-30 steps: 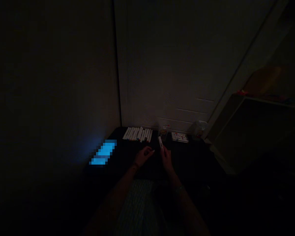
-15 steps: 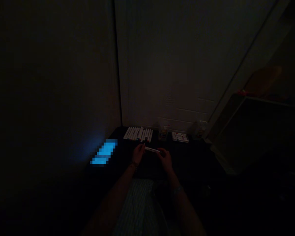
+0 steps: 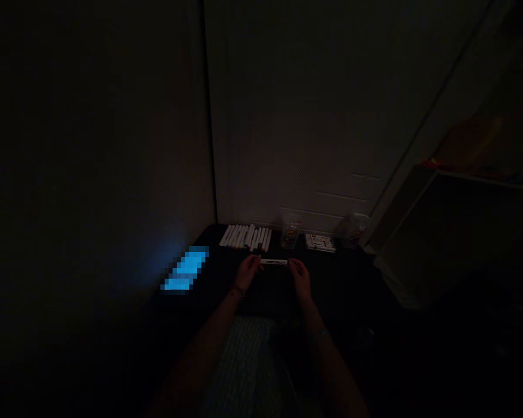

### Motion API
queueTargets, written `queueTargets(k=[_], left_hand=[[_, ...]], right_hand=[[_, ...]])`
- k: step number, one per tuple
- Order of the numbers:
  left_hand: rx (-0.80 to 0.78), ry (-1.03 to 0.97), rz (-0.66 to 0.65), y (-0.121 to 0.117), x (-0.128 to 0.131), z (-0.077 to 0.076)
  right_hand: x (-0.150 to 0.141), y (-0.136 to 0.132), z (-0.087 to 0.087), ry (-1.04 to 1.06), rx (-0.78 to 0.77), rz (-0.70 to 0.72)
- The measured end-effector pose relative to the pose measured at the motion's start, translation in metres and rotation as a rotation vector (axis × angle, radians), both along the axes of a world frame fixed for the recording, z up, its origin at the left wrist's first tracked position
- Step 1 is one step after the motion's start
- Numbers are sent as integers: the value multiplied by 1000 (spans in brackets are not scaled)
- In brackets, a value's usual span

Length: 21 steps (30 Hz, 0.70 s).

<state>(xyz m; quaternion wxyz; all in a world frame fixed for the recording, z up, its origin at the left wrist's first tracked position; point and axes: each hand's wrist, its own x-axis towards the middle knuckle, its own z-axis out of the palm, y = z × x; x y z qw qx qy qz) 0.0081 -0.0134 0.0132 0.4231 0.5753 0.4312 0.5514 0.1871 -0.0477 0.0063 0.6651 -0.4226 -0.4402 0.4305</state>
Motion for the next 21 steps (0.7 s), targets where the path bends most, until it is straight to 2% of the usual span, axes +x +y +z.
queueTargets(k=[11, 21], left_hand=[[-16, 62, 23, -2, 1, 3], [-13, -1, 6, -2, 2, 3]], right_hand=[[2, -2, 3, -45, -32, -23], [1, -3, 5, -126, -25, -61]])
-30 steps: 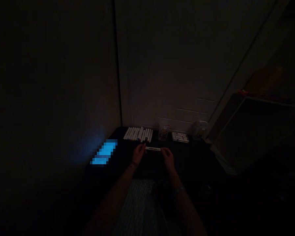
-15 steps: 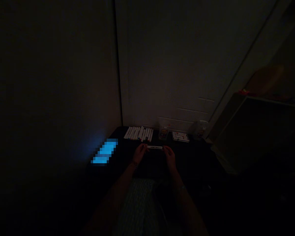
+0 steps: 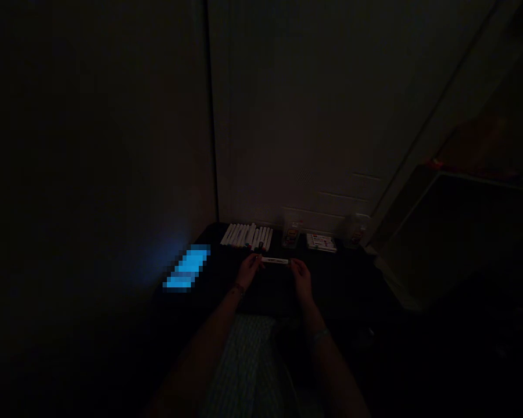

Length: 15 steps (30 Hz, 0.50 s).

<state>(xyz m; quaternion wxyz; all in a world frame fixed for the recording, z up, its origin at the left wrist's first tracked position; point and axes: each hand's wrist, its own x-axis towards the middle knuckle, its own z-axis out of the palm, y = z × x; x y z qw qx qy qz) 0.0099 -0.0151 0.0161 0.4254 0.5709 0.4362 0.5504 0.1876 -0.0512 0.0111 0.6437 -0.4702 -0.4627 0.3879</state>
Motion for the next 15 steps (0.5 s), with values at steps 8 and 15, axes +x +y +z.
queueTargets(k=[8, 15], left_hand=[[34, 10, -29, 3, -2, -4], [13, 11, -33, 1, -2, 0]], right_hand=[[2, 0, -3, 31, 20, 45], [2, 3, -6, 22, 20, 25]])
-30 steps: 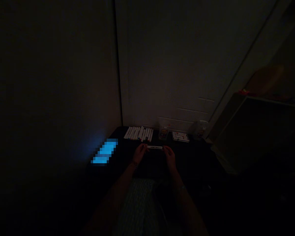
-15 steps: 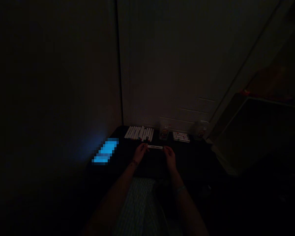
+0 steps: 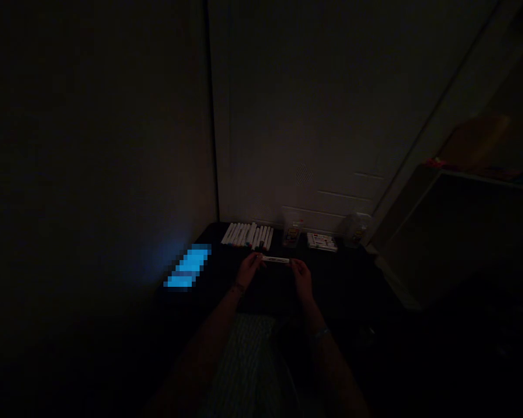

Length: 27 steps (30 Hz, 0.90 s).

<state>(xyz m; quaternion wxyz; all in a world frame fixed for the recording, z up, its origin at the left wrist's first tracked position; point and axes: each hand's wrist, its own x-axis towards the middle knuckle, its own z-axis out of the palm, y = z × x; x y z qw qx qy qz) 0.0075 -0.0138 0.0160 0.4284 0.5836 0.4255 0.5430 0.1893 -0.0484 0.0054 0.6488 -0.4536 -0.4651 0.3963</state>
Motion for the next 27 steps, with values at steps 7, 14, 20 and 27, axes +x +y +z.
queueTargets(k=[7, 14, 20, 27], left_hand=[[-1, 10, 11, -3, 2, 4], [14, 52, 58, -3, 2, 2], [-2, 0, 34, -4, 3, 4], [8, 6, 23, -2, 2, 3]], right_hand=[[0, -1, 1, -21, -41, -39], [4, 0, -1, -58, -11, -47], [1, 0, 1, -7, -19, -26], [0, -3, 4, 16, -22, -15]])
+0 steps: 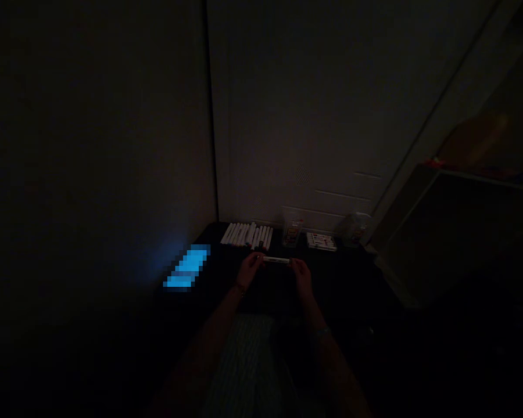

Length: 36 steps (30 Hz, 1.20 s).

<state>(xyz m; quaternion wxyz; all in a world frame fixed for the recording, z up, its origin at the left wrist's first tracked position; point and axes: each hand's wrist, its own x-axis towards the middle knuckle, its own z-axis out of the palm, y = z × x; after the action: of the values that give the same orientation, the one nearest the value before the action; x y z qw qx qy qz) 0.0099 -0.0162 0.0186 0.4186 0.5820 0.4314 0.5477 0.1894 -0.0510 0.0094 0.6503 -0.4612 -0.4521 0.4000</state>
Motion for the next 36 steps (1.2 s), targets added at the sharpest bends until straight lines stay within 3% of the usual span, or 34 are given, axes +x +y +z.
queueTargets(k=[20, 36], left_hand=[[44, 21, 17, 9, -2, -14], [37, 69, 44, 3, -2, -8]], right_hand=[[1, 0, -1, 6, -7, 6], [0, -1, 1, -74, -5, -33]])
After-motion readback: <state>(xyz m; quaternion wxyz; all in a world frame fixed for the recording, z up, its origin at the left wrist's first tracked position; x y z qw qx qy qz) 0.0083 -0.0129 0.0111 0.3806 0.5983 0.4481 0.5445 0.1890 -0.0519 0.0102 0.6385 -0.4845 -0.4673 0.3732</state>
